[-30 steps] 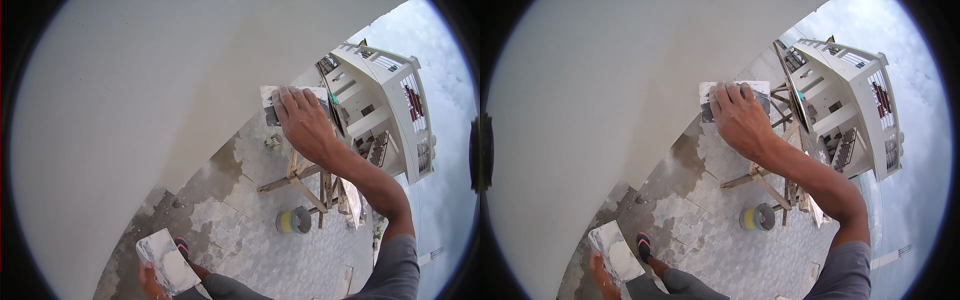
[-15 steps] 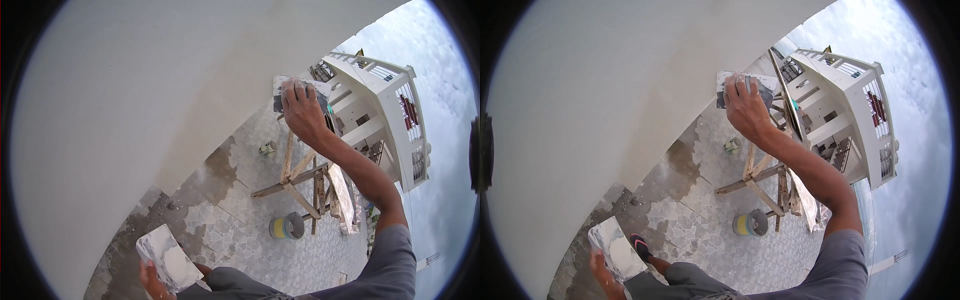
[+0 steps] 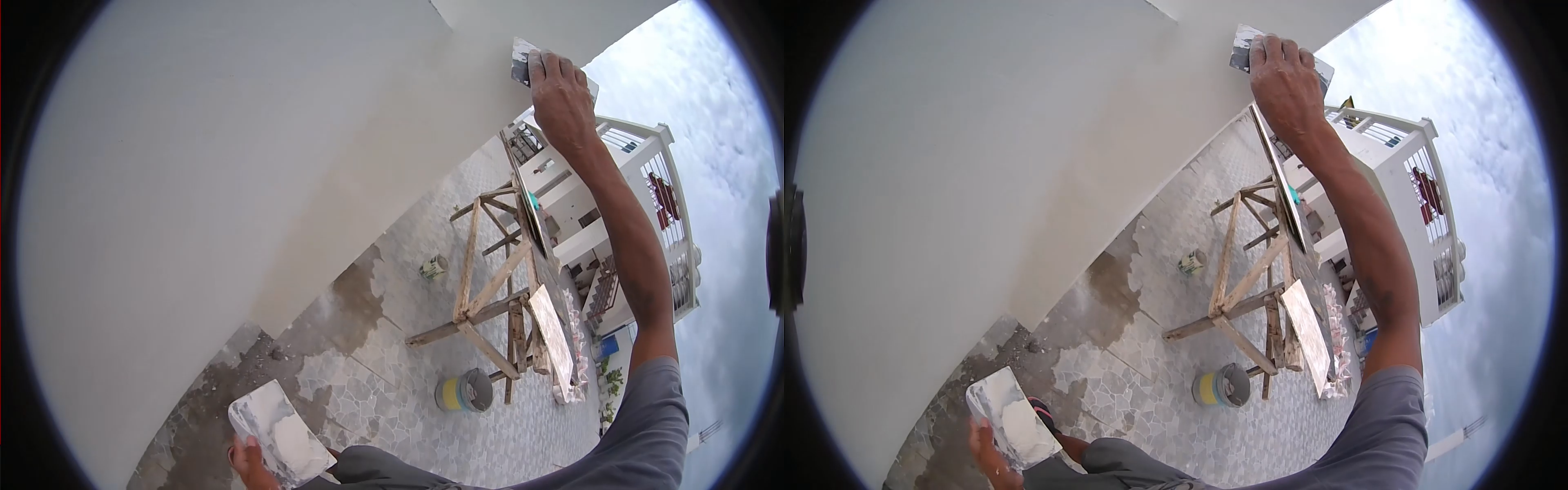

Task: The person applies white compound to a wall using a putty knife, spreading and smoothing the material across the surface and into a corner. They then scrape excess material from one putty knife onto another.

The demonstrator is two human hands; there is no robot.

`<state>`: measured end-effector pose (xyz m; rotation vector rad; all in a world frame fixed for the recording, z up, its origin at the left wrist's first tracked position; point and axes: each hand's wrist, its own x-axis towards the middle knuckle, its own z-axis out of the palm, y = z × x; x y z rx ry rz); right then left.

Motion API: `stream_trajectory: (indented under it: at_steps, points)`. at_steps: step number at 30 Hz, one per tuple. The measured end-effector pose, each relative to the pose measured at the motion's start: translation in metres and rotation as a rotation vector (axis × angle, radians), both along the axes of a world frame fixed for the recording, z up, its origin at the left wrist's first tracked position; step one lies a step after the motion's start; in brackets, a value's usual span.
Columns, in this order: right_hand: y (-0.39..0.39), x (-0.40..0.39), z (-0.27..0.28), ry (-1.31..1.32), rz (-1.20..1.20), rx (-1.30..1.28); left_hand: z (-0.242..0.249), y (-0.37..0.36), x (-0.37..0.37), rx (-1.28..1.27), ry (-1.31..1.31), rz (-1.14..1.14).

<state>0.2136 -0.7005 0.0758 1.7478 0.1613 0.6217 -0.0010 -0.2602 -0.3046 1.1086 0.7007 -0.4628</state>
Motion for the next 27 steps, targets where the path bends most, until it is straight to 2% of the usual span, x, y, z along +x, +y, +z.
stream_trajectory:
  at_steps: [4, 6, 7, 10, 13, 14, 16, 19, 20, 22, 24, 26, 27]
  points:
    - [0.0, 0.02, -0.004, -0.01, -0.073, -0.039, -0.01, 0.002, -0.005, -0.047, -0.002, 0.066]
    - [-0.003, 0.016, -0.026, 0.02, -0.151, -0.09, -0.004, 0.001, -0.003, -0.039, 0.016, 0.082]
    - [-0.004, 0.01, -0.042, 0.041, -0.07, -0.104, 0.0, 0.001, -0.002, -0.034, 0.025, 0.092]
    - [0.007, -0.013, -0.075, 0.202, -0.103, -0.087, -0.001, 0.005, -0.004, -0.036, 0.012, 0.08]
    - [0.028, -0.028, -0.061, 0.244, -0.03, 0.04, -0.014, 0.015, -0.014, -0.065, 0.013, 0.099]
    - [0.031, -0.025, -0.047, 0.102, 0.05, -0.018, -0.016, 0.016, -0.016, -0.067, 0.025, 0.108]
    - [0.038, -0.025, -0.013, -0.097, -0.105, 0.064, -0.018, 0.019, -0.018, -0.069, 0.05, 0.121]
    - [0.026, -0.02, 0.003, -0.171, -0.25, 0.079, -0.008, 0.023, -0.017, -0.065, 0.069, 0.091]
    - [0.022, -0.022, -0.002, -0.12, -0.271, -0.013, -0.005, 0.023, -0.015, -0.136, -0.028, 0.079]
    - [0.025, -0.033, -0.029, 0.029, -0.167, -0.022, 0.0, 0.022, -0.011, -0.27, -0.218, 0.055]
    - [0.035, -0.046, -0.059, 0.284, -0.181, -0.026, 0.0, 0.022, -0.01, -0.271, -0.226, 0.05]
    - [0.044, -0.054, -0.069, 0.467, -0.182, 0.122, 0.0, 0.022, -0.007, -0.276, -0.224, 0.06]
    - [0.053, -0.053, -0.062, 0.411, -0.083, 0.115, 0.001, 0.02, -0.008, -0.28, -0.215, 0.073]
